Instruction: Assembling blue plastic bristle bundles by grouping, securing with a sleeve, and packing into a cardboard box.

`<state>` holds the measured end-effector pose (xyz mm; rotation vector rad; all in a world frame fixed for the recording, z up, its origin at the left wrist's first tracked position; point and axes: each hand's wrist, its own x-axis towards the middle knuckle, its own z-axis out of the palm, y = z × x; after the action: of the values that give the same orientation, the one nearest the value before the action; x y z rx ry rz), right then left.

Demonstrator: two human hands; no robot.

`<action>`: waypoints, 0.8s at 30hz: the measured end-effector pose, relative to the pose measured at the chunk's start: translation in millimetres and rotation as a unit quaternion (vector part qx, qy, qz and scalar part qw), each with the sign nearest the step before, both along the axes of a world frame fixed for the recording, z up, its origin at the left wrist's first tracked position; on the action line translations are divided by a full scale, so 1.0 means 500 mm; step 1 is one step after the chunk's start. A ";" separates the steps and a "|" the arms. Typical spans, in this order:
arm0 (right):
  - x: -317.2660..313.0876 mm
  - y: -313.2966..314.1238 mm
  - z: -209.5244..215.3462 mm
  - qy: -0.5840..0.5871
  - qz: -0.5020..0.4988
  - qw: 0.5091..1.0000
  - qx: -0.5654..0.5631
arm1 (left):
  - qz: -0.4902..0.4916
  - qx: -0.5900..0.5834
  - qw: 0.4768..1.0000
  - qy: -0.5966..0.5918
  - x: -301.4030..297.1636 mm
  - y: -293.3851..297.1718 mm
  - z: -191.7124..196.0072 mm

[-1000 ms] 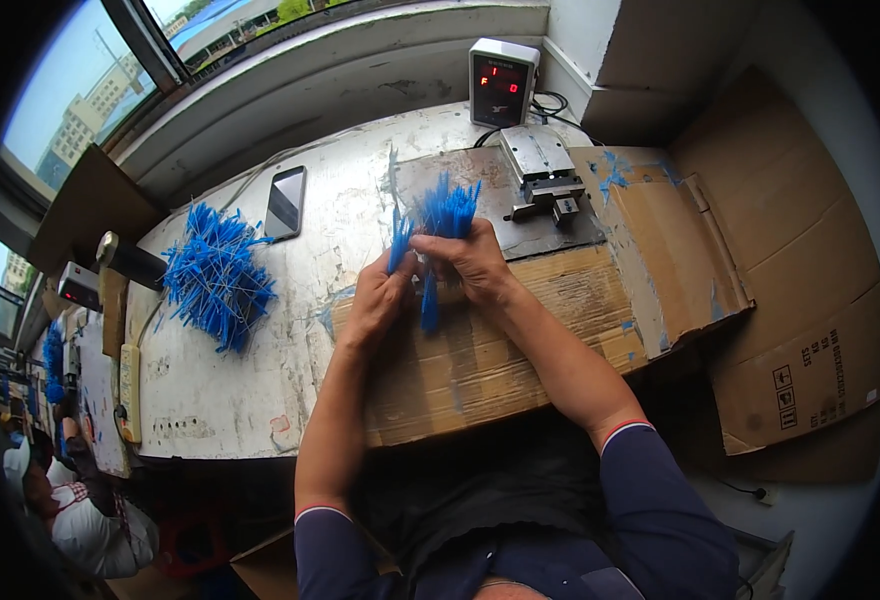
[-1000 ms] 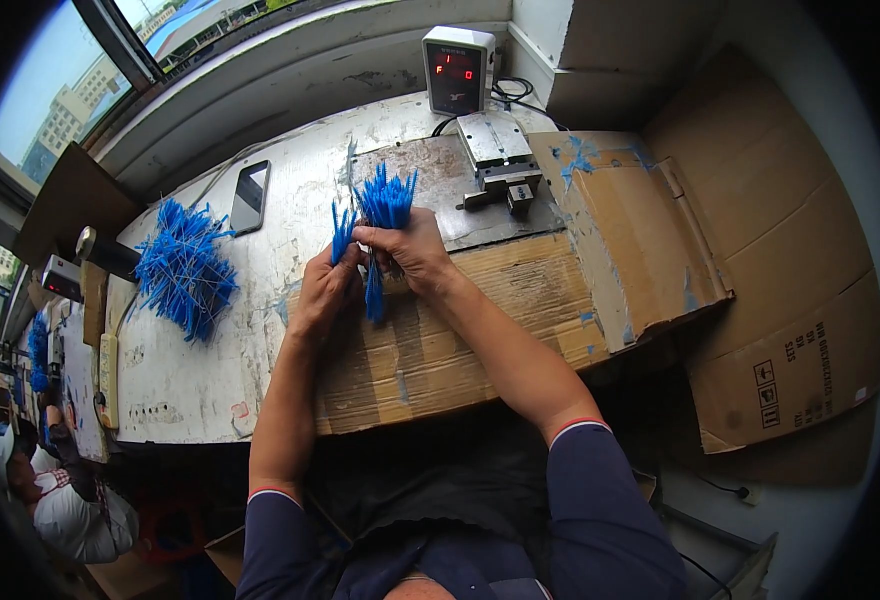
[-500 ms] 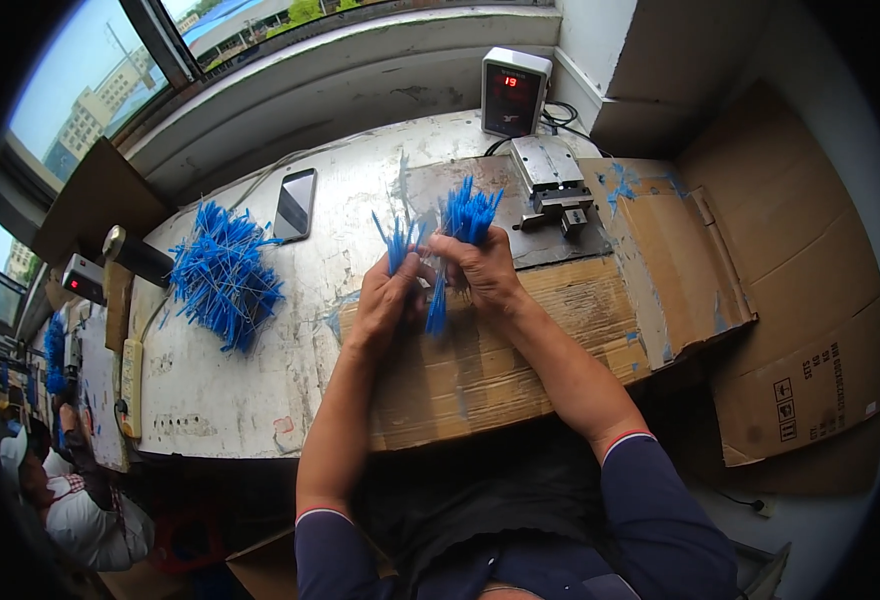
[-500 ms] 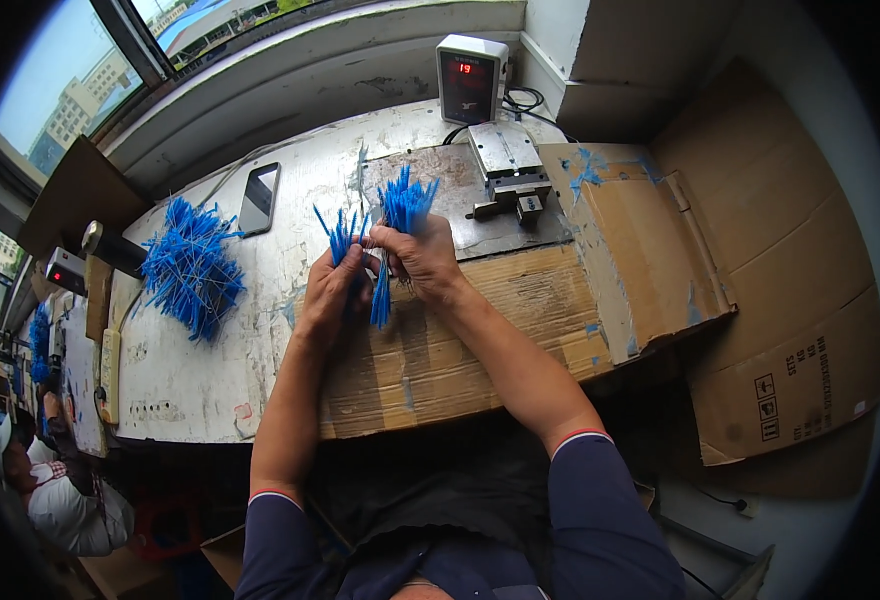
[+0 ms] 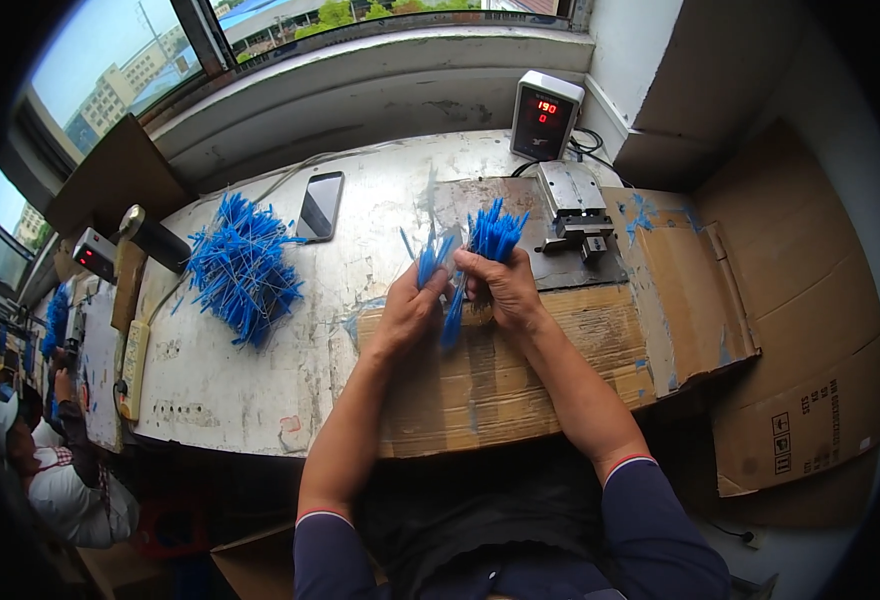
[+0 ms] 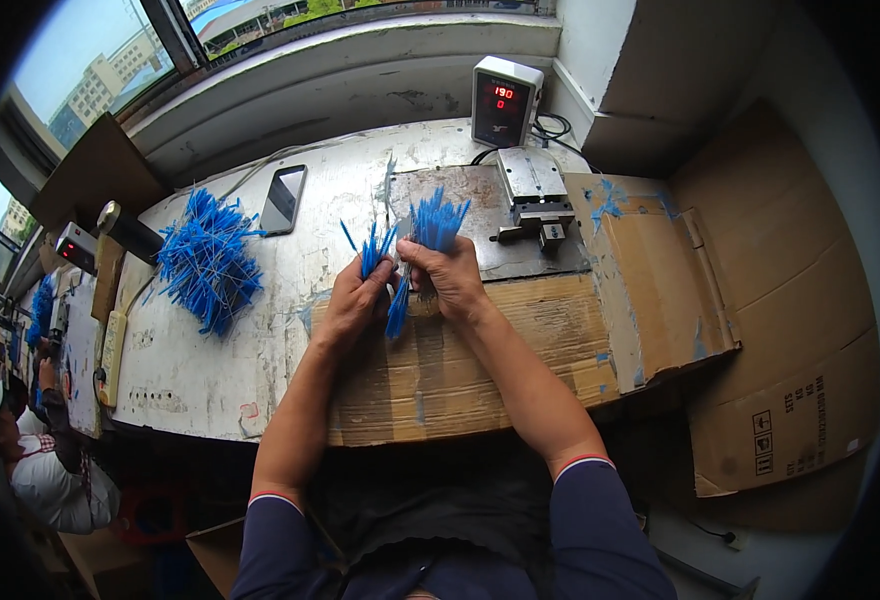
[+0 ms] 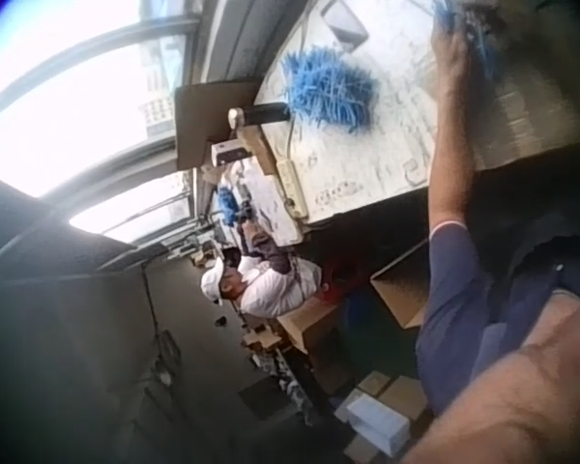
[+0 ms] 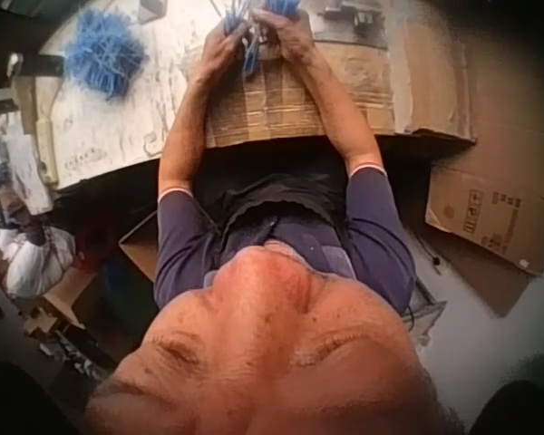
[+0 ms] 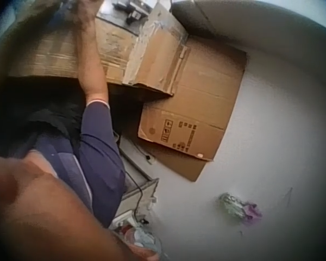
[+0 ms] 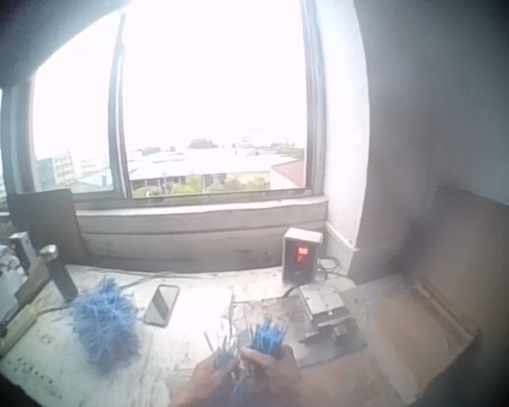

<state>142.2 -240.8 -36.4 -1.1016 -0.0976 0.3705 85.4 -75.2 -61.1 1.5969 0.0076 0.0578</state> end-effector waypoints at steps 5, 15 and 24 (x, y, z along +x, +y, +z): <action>0.008 0.005 -0.006 -0.014 -0.057 0.998 0.021 | 0.041 -0.067 0.996 0.042 0.001 -0.005 0.014; 0.076 -0.046 -0.004 -0.006 -0.192 0.968 0.159 | 0.224 -0.205 0.953 0.000 0.013 0.032 0.001; 0.011 0.006 0.015 -0.148 -0.205 0.962 0.106 | 0.078 -0.223 0.971 0.045 -0.031 -0.055 0.042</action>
<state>147.7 -237.8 -28.8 -0.9290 -0.1656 -0.1772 70.0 -102.7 -40.3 1.1441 0.2030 0.0983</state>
